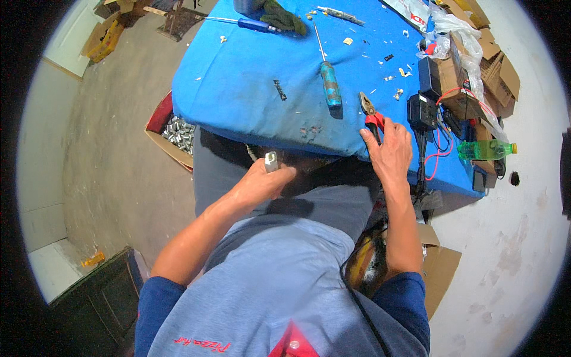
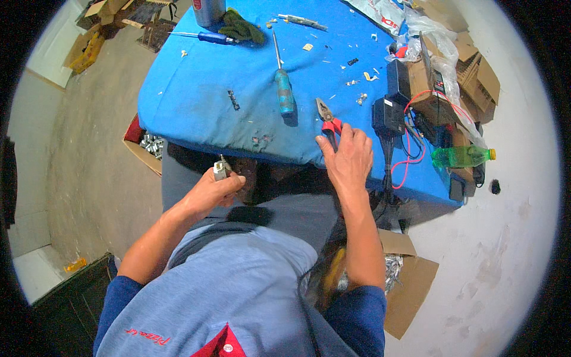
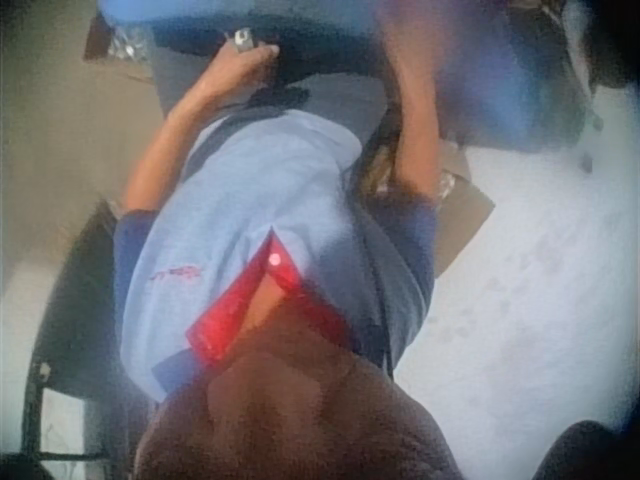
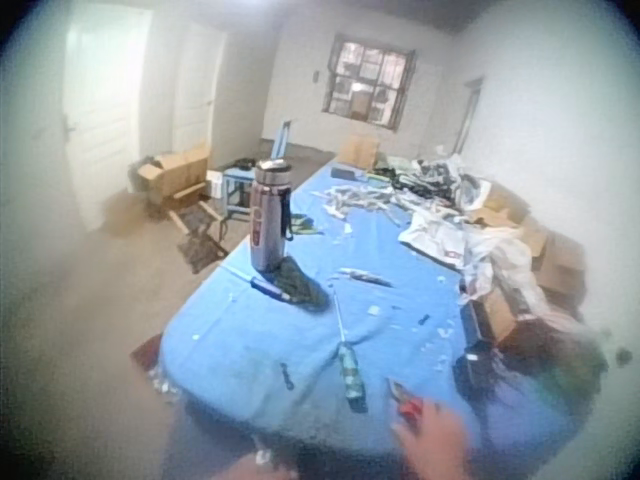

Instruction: The person disassembles a small metal component by hand using a screwdriver and pliers, removing internal parts and placing them on the table.

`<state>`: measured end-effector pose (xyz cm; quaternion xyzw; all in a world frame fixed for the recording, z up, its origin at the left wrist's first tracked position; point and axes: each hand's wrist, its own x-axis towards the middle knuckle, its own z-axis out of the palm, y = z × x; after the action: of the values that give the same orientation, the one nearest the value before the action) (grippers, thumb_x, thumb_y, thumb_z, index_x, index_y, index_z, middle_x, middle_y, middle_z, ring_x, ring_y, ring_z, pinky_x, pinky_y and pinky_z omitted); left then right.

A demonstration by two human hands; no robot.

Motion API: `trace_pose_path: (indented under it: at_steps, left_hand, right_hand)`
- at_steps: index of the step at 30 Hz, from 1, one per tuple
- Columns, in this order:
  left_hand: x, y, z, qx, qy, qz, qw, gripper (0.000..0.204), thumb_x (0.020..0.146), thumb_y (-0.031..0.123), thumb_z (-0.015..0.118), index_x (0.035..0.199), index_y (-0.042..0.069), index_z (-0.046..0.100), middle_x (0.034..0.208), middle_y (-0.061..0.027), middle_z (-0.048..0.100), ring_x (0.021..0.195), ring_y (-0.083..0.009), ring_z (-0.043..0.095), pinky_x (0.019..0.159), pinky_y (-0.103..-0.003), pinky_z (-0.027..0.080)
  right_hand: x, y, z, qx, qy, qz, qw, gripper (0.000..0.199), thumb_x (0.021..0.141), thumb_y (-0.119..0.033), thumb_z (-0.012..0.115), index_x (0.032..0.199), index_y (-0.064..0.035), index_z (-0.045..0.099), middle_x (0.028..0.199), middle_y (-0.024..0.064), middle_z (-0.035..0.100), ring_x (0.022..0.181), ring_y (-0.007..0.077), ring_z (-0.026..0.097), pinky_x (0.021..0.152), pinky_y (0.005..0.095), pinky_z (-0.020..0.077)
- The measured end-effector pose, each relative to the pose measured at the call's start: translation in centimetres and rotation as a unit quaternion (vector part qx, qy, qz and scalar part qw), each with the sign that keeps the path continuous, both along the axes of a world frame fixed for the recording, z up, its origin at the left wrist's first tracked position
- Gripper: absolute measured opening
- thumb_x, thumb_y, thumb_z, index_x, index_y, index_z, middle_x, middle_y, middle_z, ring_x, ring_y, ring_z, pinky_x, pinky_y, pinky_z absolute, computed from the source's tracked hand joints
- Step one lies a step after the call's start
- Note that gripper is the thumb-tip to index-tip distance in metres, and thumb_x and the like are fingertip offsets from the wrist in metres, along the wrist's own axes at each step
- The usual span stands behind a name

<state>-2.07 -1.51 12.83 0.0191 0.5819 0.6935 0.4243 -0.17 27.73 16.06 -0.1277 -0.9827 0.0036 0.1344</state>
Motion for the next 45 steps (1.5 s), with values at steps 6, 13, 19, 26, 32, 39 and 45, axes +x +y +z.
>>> trace_pose_path:
  at_steps: [6,13,19,26,32,39,45]
  left_hand:
    - [1.9,-0.5,0.2,-0.003,0.016,0.016,1.000,0.030,0.091,0.026,0.065,0.070,0.012,0.049,0.059,0.0040,0.043,0.052,-0.0079,0.039,0.047,-0.027,0.031]
    - [5.1,-0.8,0.6,-0.041,0.031,0.030,0.998,0.028,0.091,0.028,0.065,0.072,0.011,0.051,0.058,0.0032,0.044,0.051,-0.0080,0.039,0.046,-0.026,0.033]
    - [7.6,-0.8,1.4,-0.082,0.075,0.031,0.993,0.031,0.091,0.028,0.064,0.068,0.011,0.051,0.059,0.0032,0.044,0.051,-0.0084,0.040,0.046,-0.027,0.033]
    - [10.3,-0.9,1.7,-0.115,0.123,0.009,0.986,0.032,0.091,0.029,0.060,0.066,0.010,0.051,0.057,0.0023,0.047,0.051,-0.0089,0.040,0.045,-0.029,0.032]
    - [10.1,0.8,1.0,-0.157,0.182,-0.031,0.970,0.024,0.092,0.025,0.058,0.081,0.004,0.062,0.062,0.0024,0.050,0.057,-0.0075,0.043,0.050,-0.030,0.037]
    - [11.2,-0.3,-1.4,-0.169,0.237,-0.048,0.956,0.019,0.091,0.019,0.058,0.087,0.001,0.064,0.071,0.0036,0.055,0.068,-0.0065,0.045,0.057,-0.030,0.041]
    - [11.1,0.0,-0.2,-0.175,0.264,-0.049,0.947,0.018,0.089,0.016,0.058,0.083,0.000,0.064,0.065,0.0014,0.055,0.064,-0.0073,0.046,0.054,-0.033,0.041]
  right_hand:
    - [-0.8,1.9,0.3,-0.051,-0.006,0.014,0.999,0.050,0.088,-0.048,0.063,0.100,0.0014,0.065,0.094,0.0218,0.062,0.089,0.0374,0.059,0.076,0.0486,0.0464]
    - [4.3,0.6,2.6,-0.883,0.002,0.073,0.463,0.057,0.095,-0.050,0.054,0.118,0.0020,0.054,0.098,0.0100,0.061,0.085,0.0202,0.061,0.072,0.0333,0.0508]
    - [12.6,-7.9,-1.3,-0.911,-0.152,0.105,0.368,0.048,0.068,-0.008,0.061,0.114,0.0015,0.052,0.105,0.0171,0.063,0.092,0.0256,0.065,0.086,0.0347,0.0506]
    - [16.5,-9.5,1.4,-0.712,-0.262,0.096,0.644,0.051,0.076,-0.010,0.055,0.126,0.0010,0.047,0.119,0.0188,0.059,0.105,0.0302,0.064,0.082,0.0357,0.0532]
    - [16.7,-9.8,-0.8,-0.410,-0.174,0.191,0.875,0.068,0.076,-0.006,0.059,0.138,0.0045,0.035,0.133,0.0261,0.047,0.127,0.0413,0.044,0.107,0.0446,0.0372]
    - [17.5,-10.5,-1.5,-0.374,-0.154,0.217,0.889,0.069,0.074,-0.004,0.060,0.137,0.0063,0.034,0.137,0.0258,0.044,0.128,0.0415,0.041,0.107,0.0463,0.0371]
    - [17.5,-11.1,-1.0,-0.365,-0.159,0.208,0.894,0.066,0.075,-0.005,0.060,0.136,0.0064,0.036,0.134,0.0251,0.045,0.124,0.0413,0.044,0.104,0.0478,0.0395]
